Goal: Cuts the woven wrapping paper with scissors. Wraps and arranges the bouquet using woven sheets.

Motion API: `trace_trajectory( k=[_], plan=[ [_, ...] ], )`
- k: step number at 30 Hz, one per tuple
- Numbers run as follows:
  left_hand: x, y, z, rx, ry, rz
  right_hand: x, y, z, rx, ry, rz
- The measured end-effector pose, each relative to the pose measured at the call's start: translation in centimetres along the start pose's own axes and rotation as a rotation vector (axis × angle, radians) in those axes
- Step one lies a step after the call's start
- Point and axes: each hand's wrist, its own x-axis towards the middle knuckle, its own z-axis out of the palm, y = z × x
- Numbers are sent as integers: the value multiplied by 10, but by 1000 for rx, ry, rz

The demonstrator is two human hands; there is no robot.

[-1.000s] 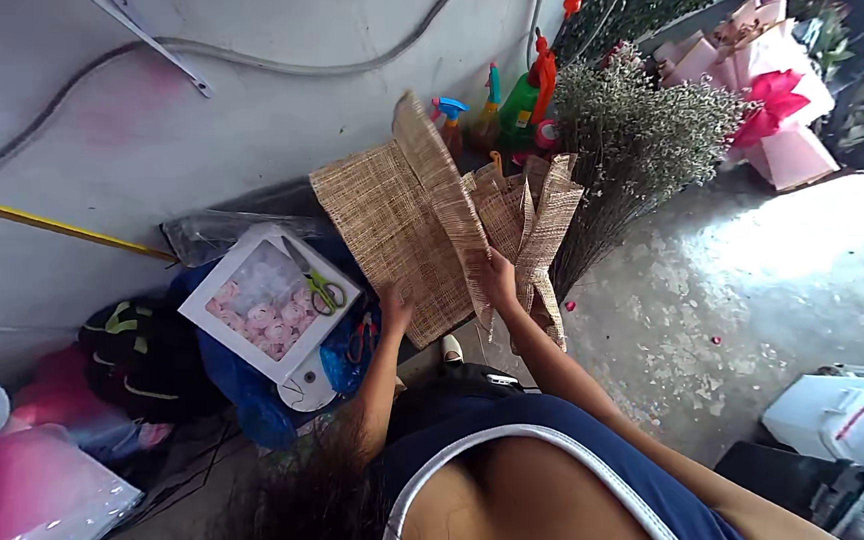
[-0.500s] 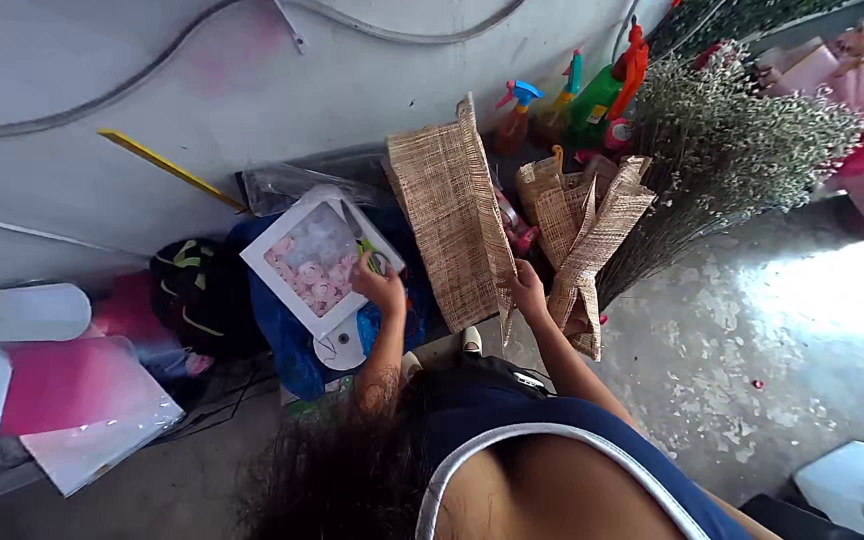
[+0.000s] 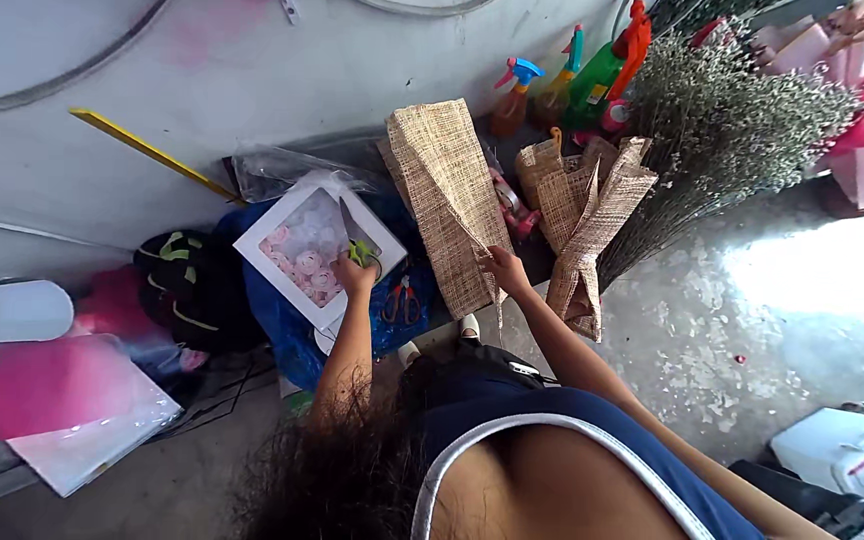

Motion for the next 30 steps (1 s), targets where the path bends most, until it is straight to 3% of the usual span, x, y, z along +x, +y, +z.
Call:
trace_trajectory(
  k=[4, 6, 10, 14, 20, 23, 26, 30],
  plan=[
    [-1, -8, -5, -15, -25, 2, -6, -8, 8, -40, 7, -18],
    [-10, -1, -6, -170, -67, 25, -14, -11, 17, -87, 47, -76],
    [-84, 14, 1, -515, -379, 208, -47, -27, 41, -77, 13, -229],
    [-145, 32, 30, -589, -624, 384, -65, -21, 52, 335, -269, -202],
    [-158, 28, 65, -310, -743, 586, -84, 35, 30, 811, -329, -77],
    [-179, 27, 87, -308, -689, 577, -97, 63, 26, 901, -246, -68],
    [-193, 31, 105, -284, -600, 538, -106, 69, 26, 893, -33, 11],
    [-169, 35, 117, -265, -287, 98, -119, 83, 1, 833, -70, 176]
  ],
)
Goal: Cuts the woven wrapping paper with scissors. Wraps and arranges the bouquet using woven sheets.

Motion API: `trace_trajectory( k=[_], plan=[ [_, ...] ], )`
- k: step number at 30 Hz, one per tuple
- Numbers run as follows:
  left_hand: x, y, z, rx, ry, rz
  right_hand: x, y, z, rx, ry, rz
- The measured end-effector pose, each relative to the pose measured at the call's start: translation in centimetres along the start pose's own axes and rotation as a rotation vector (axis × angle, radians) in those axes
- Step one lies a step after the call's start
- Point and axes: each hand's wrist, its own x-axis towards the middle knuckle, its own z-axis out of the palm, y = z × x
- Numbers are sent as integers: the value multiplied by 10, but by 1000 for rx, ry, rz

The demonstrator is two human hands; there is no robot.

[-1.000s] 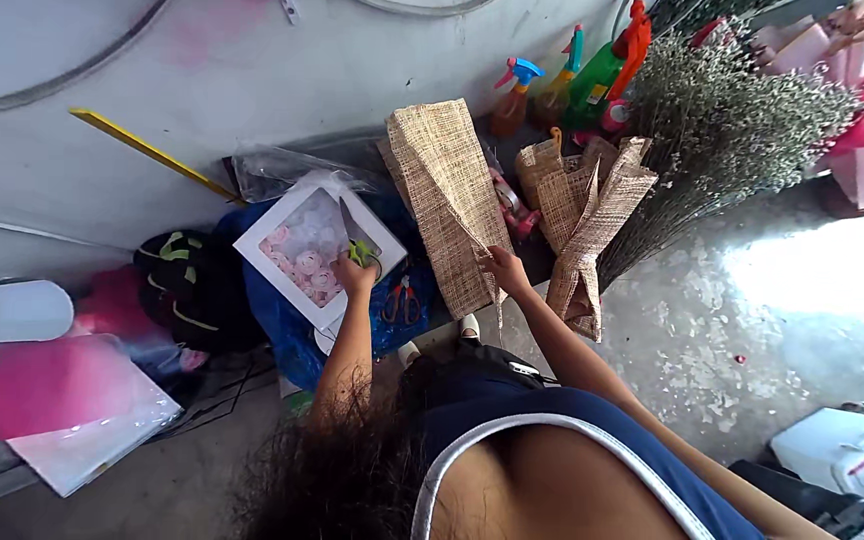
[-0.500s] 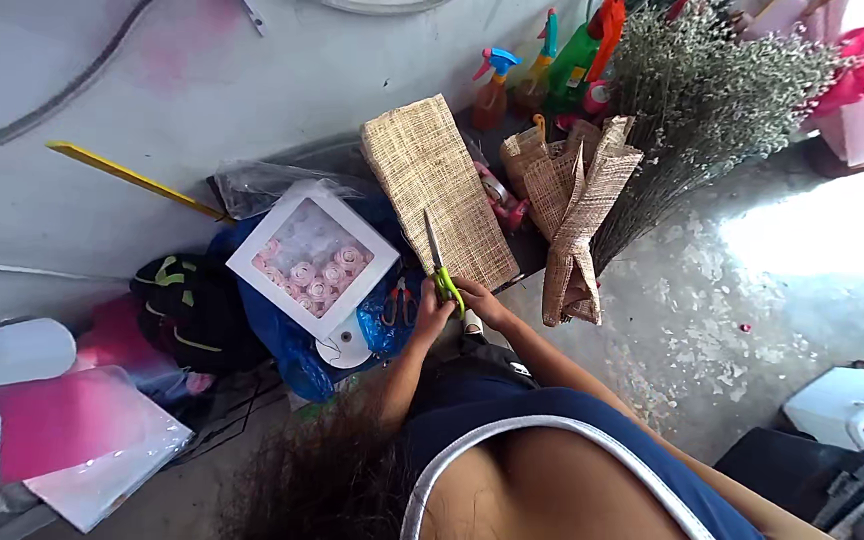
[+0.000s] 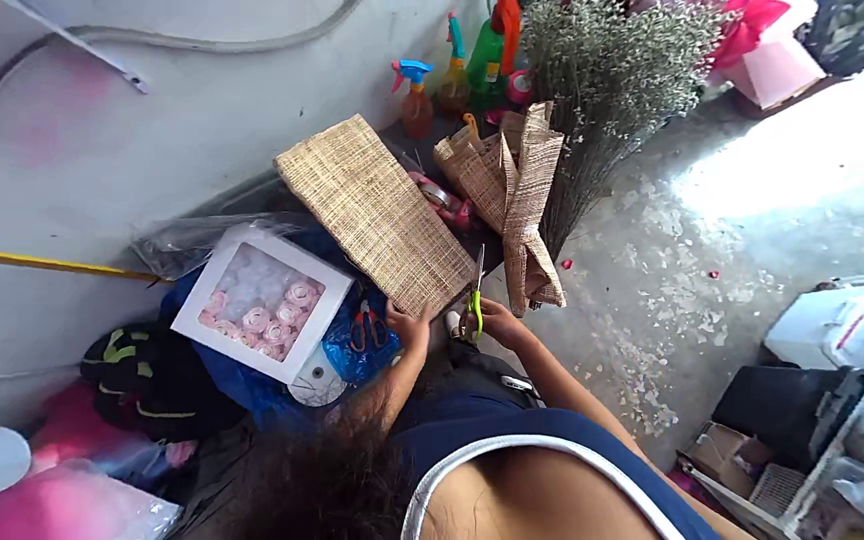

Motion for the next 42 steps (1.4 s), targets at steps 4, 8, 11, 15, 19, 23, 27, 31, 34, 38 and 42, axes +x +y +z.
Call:
trace_trajectory(
  k=[4, 8, 11, 15, 19, 23, 27, 31, 34, 38, 42],
  plan=[
    [30, -3, 2, 93, 161, -84, -21, 2, -40, -78, 21, 109],
    [10, 9, 20, 167, 254, -48, -30, 21, -78, -164, 92, 85],
    [-5, 17, 38, 238, 134, -104, -32, 35, -92, -149, 120, 83],
    [-7, 25, 42, 167, 69, -48, -35, 52, -100, -122, 25, 108],
    [6, 42, 32, -158, 22, -60, -31, 81, -111, 7, -180, 115],
    [-1, 67, 1, -288, 5, 67, -21, 81, -104, 146, -281, 29],
    [1, 63, -34, -286, 28, 66, 2, 68, -90, 221, -339, 5],
    [8, 51, -47, -234, 1, 42, 17, 63, -79, 230, -410, -7],
    [13, 46, -46, -221, -11, 53, 13, 64, -79, 259, -417, 3],
    [14, 42, -42, -218, -22, 73, 3, 64, -76, 254, -334, 2],
    [16, 37, -44, -189, -4, 59, -4, 63, -74, 176, -243, -8]
  ],
)
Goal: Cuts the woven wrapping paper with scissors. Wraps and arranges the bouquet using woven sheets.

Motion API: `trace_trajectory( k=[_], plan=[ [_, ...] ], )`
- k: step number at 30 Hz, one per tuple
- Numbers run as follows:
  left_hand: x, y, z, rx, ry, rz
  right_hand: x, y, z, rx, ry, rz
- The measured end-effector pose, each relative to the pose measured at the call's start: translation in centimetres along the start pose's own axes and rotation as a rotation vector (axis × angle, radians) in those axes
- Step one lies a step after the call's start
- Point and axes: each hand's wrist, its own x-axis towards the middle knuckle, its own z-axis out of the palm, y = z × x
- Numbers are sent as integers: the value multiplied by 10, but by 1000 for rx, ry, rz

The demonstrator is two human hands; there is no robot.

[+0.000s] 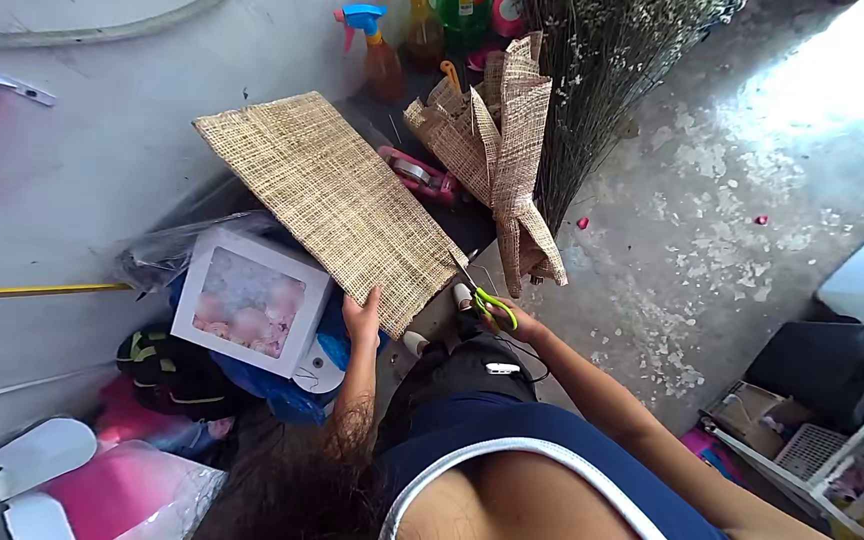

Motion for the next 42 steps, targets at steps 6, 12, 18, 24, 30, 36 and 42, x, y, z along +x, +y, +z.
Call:
trace_trajectory(
  k=[6, 12, 18, 24, 30, 36, 42],
  plan=[
    [2, -6, -1, 36, -19, 34, -3, 7, 9, 27, 26, -40],
    [3, -15, -9, 127, -18, 139, 9, -6, 14, 57, 5, -13],
    [2, -16, -15, 147, -37, 146, 31, -16, 25, 25, 17, -57],
    [6, -18, -22, 137, -46, 195, 37, -19, 30, 52, -9, -83],
    [1, -12, -25, 104, -72, 190, 51, -37, 48, 86, 112, -48],
    [3, -12, -29, 151, -26, 165, 48, -54, 64, 57, 224, -76],
    [-8, -8, -25, 101, -46, 154, 63, -78, 67, 29, 241, -40]
  ],
)
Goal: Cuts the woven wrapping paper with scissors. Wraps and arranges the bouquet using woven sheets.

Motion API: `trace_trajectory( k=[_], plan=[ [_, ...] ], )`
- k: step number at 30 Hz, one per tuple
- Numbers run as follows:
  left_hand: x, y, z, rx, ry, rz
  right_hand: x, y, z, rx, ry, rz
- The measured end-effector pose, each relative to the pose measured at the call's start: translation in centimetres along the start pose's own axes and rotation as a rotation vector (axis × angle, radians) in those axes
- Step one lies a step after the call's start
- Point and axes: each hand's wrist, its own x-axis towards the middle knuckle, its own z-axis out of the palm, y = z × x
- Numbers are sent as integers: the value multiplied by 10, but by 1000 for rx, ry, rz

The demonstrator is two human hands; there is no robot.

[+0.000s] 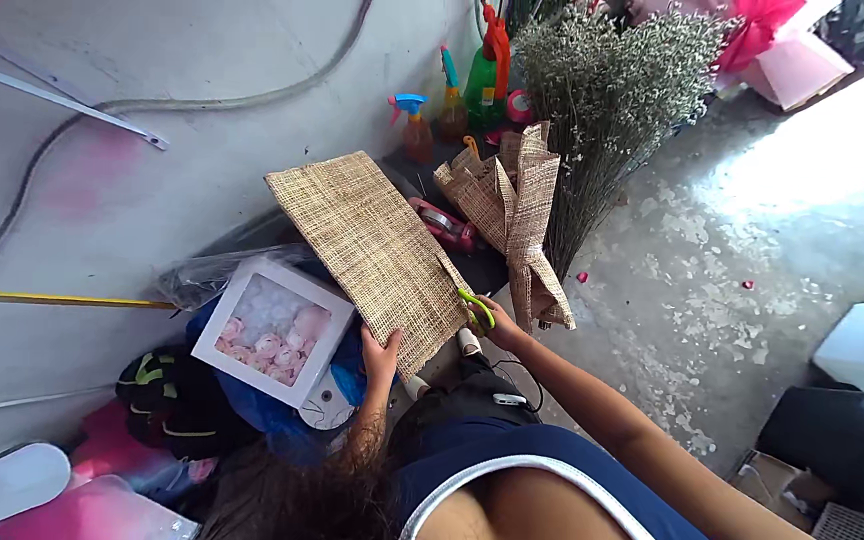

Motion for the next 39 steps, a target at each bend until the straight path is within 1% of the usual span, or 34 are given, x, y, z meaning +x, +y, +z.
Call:
trace_trajectory(
  k=[4, 9, 14, 17, 20, 23, 25, 28, 31, 34, 39],
  plan=[
    [-2, -1, -2, -57, 24, -8, 9, 1, 3, -13, -42, -63],
    [-11, -5, -7, -73, -8, -33, 16, -6, 10, -31, -60, -55],
    [-19, -12, -8, -94, 14, -46, 31, -3, 11, -75, -66, -154],
    [-21, -20, -9, -83, 9, -21, 33, -8, 18, -54, -79, -142],
    [-29, -24, -8, -60, 7, -24, 38, -15, 26, -109, -75, -151],
    [-32, -27, -9, -70, 38, -9, 45, -15, 30, -118, -103, -169],
    [-33, -29, -10, -80, 47, 5, 47, -17, 35, -109, -93, -147],
    [-39, -29, -11, -56, 38, -28, 53, -25, 42, -133, -67, -120],
    [-41, -27, -10, -67, 64, -35, 64, -25, 38, -152, -114, -156],
    [-43, -26, -9, -68, 60, -44, 67, -30, 39, -162, -122, -134],
    [-49, -39, 0, -64, 35, -63, 77, -36, 40, -205, -152, -158]
  ],
)
